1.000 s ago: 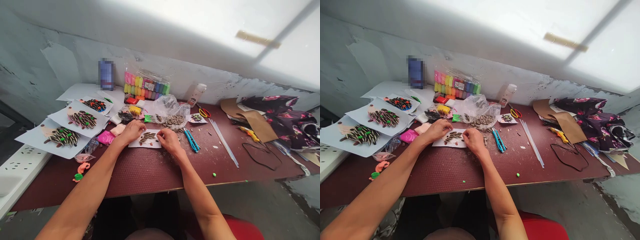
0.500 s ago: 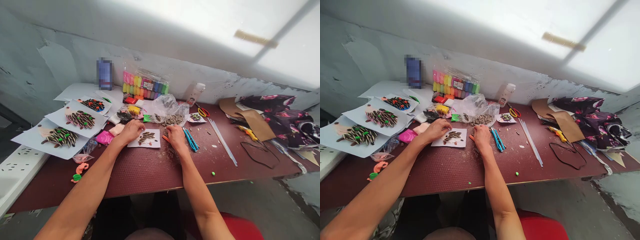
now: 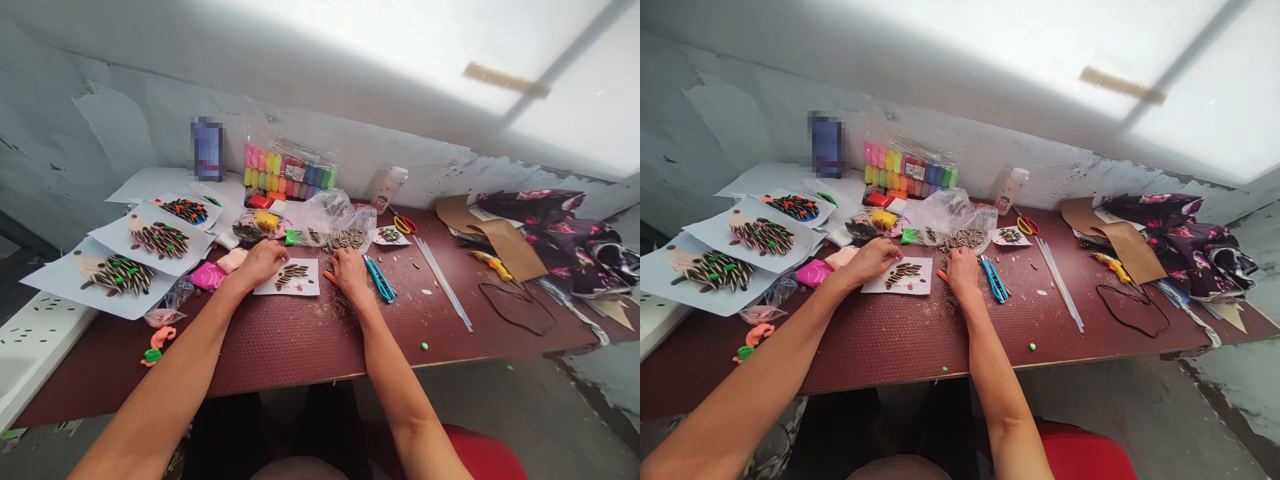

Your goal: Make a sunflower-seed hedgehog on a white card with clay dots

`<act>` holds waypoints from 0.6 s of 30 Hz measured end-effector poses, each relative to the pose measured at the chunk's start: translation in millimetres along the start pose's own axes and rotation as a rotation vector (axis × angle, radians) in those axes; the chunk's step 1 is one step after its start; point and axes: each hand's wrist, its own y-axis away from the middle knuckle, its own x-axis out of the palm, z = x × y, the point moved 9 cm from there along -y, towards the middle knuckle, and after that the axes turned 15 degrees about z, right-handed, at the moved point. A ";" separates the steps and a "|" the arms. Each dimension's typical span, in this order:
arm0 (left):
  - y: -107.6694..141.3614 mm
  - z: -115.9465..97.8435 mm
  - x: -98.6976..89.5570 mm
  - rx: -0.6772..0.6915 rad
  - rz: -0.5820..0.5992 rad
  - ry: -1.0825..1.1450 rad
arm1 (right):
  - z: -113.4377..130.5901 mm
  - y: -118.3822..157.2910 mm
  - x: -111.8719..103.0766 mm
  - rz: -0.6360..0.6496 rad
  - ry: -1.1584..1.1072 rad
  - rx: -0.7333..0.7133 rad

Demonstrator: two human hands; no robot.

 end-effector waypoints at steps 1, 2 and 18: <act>0.1 0.0 -0.1 0.004 -0.003 0.000 | 0.8 0.8 -1.9 -0.012 -0.037 -0.003; 0.2 0.0 -0.1 0.009 -0.006 -0.002 | 0.9 1.6 -3.5 -0.020 -0.083 -0.001; 0.8 1.1 0.0 -0.005 0.004 -0.001 | 14.8 7.5 0.1 0.175 -0.052 0.011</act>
